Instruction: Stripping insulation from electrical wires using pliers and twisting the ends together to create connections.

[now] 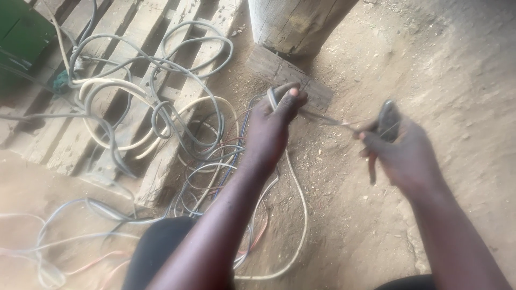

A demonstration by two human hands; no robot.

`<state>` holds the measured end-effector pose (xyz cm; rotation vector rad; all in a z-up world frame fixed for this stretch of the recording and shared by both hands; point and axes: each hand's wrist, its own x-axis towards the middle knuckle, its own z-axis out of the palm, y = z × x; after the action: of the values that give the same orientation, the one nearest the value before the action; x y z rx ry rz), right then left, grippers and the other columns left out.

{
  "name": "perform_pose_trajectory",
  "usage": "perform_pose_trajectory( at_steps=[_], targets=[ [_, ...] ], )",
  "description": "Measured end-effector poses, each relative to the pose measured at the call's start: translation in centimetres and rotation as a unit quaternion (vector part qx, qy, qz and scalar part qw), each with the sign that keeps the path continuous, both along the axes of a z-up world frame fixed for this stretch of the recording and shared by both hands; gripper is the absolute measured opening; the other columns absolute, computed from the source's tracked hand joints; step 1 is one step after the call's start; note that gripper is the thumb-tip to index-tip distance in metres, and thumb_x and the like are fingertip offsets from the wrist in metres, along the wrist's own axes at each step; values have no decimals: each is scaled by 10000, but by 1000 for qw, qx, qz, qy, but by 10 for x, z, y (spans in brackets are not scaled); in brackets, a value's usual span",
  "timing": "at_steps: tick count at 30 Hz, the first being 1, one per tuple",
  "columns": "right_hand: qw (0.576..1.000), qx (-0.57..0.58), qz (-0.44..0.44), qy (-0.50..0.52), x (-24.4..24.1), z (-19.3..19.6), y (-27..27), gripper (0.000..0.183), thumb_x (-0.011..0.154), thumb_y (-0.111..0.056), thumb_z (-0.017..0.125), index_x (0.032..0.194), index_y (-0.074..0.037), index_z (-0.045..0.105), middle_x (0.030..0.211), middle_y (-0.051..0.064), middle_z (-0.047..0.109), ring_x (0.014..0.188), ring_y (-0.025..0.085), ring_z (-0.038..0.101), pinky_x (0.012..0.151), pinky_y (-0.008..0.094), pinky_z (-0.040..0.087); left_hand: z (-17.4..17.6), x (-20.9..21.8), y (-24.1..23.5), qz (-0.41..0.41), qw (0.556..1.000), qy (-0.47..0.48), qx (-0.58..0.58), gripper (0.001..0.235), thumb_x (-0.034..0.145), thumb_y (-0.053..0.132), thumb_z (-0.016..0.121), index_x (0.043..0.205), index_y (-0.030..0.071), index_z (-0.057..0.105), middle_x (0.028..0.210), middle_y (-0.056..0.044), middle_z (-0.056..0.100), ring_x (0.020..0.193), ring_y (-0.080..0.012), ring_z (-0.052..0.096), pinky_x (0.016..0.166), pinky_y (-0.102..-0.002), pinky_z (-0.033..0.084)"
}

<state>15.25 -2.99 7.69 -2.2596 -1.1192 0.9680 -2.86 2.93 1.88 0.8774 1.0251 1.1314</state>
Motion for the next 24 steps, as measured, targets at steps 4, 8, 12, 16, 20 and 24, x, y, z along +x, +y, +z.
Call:
perform_pose_trajectory(
  at_steps=[4,8,12,16,20,24],
  targets=[
    [995,103,-10,-8,35,-16,2,45,1019,-98,671,1037,-60,690,822,118,716,571,190,603,322,322,354,-21,-5,5,-41,993,-108,38,276,919,271,661,1086,56,704,922,-110,765,833,-190,739,823,-316,592],
    [982,191,3,-9,60,-25,0,82,1006,-12,692,1052,-70,659,855,105,690,650,173,645,609,286,510,21,-17,-4,-205,912,352,-57,544,891,627,458,1166,158,476,1016,-102,629,906,-248,542,806,-447,445],
    [987,144,48,-52,42,-1,-13,73,1014,-51,699,1072,-93,708,817,87,700,615,143,575,534,283,474,-10,-13,-3,-118,878,446,124,804,910,614,556,1528,115,432,1443,-233,538,1280,-380,553,1016,-549,469],
    [993,55,58,-81,10,14,-14,68,983,-169,713,1047,-178,733,842,61,724,708,159,628,618,323,512,-8,5,-16,-139,895,351,238,575,942,499,553,1384,136,609,1378,-153,647,1232,-326,626,977,-515,502],
    [997,7,51,-55,-11,23,-13,101,968,-222,701,1064,-191,701,950,38,728,770,164,634,679,324,529,-2,16,-28,-209,883,325,267,193,982,302,540,950,171,677,893,-36,753,777,-244,678,623,-398,472],
    [975,207,-28,72,46,0,-9,261,1013,-134,692,1236,-14,631,974,105,656,821,195,662,721,304,588,-10,16,-25,-163,919,312,175,169,1004,273,466,906,145,516,774,-58,635,704,-255,554,599,-435,371]
  ],
)
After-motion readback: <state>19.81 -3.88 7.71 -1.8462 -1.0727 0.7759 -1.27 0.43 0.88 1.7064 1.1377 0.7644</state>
